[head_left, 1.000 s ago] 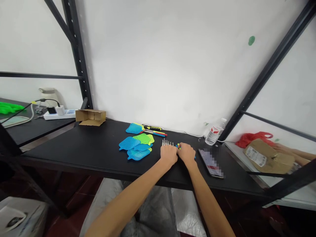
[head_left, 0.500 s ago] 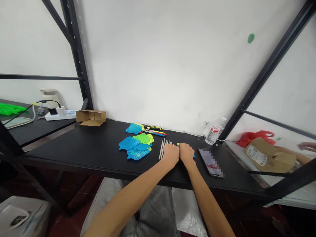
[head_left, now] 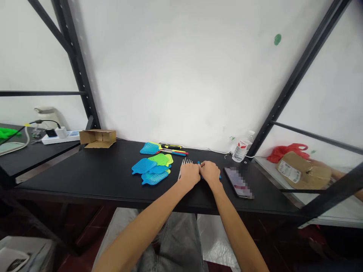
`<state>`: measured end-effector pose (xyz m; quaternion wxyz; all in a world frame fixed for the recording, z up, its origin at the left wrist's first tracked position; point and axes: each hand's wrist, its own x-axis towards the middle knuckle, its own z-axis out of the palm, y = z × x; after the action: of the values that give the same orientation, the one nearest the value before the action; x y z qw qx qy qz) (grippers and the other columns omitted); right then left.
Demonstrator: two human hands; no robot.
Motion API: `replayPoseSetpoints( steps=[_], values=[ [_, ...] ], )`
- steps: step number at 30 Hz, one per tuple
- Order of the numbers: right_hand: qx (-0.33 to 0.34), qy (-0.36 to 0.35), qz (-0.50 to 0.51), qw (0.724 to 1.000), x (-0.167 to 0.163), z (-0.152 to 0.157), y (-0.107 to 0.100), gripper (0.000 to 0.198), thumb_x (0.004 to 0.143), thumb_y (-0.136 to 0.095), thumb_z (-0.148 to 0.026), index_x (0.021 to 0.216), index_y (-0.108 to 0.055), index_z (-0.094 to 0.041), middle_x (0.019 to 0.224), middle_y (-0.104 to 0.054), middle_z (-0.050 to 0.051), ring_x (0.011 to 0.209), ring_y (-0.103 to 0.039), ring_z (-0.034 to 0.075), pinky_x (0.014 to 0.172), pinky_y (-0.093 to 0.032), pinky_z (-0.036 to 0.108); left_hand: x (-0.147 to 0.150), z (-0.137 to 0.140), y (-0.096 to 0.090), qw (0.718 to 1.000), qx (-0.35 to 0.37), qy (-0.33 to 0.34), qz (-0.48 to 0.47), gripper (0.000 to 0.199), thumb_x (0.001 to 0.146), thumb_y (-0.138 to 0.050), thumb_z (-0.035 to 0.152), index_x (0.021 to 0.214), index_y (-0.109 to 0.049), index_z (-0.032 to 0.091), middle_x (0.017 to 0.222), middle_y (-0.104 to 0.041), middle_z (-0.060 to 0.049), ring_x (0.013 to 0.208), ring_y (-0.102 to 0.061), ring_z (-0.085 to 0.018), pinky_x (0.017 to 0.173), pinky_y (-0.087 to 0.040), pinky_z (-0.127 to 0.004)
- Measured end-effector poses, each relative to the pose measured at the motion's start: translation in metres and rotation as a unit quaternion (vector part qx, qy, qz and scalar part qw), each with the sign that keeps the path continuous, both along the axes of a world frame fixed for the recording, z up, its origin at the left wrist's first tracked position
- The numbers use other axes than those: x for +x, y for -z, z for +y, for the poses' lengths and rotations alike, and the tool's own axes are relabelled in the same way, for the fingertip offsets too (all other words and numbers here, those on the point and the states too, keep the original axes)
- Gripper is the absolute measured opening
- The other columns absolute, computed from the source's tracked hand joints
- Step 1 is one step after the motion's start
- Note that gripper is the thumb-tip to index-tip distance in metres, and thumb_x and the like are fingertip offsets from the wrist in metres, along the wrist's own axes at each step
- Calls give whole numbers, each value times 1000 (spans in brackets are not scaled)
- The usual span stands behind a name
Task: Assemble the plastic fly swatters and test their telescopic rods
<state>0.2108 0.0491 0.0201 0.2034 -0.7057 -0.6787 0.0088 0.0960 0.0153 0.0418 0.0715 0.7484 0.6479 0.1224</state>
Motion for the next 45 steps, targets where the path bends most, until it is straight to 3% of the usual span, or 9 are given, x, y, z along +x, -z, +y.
replayPoseSetpoints(
  steps=[8,12,14,19,25,30,35,39,45],
  values=[
    [21,10,20,1000,-2,3,3,26,89,-54,-42,91,-74,-24,98,-74,8,96,-69,25,82,-48,32,-35,18,-2,996,37,-82,-27,30,78,-59,37,95,-73,16,96,-73,-16,95,-69,-30,72,-48,-31],
    [32,0,25,999,-1,4,3,26,90,-53,-41,90,-73,-23,100,-74,8,98,-68,24,81,-47,31,-61,30,1,990,30,-43,-129,29,81,-56,39,63,-67,18,70,-70,-10,73,-66,-23,61,-40,-27],
    [35,-6,29,999,-1,4,2,26,90,-53,-41,91,-72,-23,100,-74,7,97,-68,24,79,-47,29,-75,34,4,976,48,-12,-212,34,83,-53,40,59,-64,18,61,-67,-7,63,-62,-19,58,-37,-26],
    [36,-18,46,998,-2,4,3,27,92,-53,-43,91,-70,-22,93,-75,4,91,-68,21,73,-43,26,-109,35,23,898,87,7,-430,34,83,-56,47,89,-67,15,61,-69,-3,49,-51,-13,51,-35,-23],
    [59,-43,41,996,-4,5,9,24,94,-52,-43,95,-66,-24,88,-74,3,86,-68,20,71,-40,26,-122,25,37,811,138,33,-567,58,86,-58,52,130,-54,14,78,-73,-7,52,-55,-11,48,-40,-21],
    [67,-76,26,994,-7,6,10,23,96,-50,-42,100,-63,-24,83,-72,1,83,-67,19,67,-36,25,-120,17,31,789,154,33,-594,81,86,-65,45,153,-29,17,86,-74,-7,57,-62,-12,48,-46,-20],
    [82,-144,48,985,-17,16,1,25,94,-51,-44,101,-63,-24,85,-71,1,83,-66,19,65,-37,24,-125,8,26,776,179,32,-603,98,85,-68,38,159,-5,25,95,-73,-6,65,-68,-15,55,-54,-22],
    [91,-214,120,965,-33,29,-3,26,90,-53,-45,97,-67,-24,87,-71,1,84,-65,18,75,-43,26,-128,5,26,767,186,27,-614,105,85,-70,37,159,3,29,106,-73,-9,67,-69,-14,60,-58,-25],
    [136,-266,225,928,-46,23,13,29,89,-51,-40,101,-70,-21,101,-73,4,95,-67,19,83,-48,27,-131,5,27,764,188,28,-616,110,86,-70,34,158,13,32,108,-73,-8,71,-71,-14,67,-61,-28]
  ],
)
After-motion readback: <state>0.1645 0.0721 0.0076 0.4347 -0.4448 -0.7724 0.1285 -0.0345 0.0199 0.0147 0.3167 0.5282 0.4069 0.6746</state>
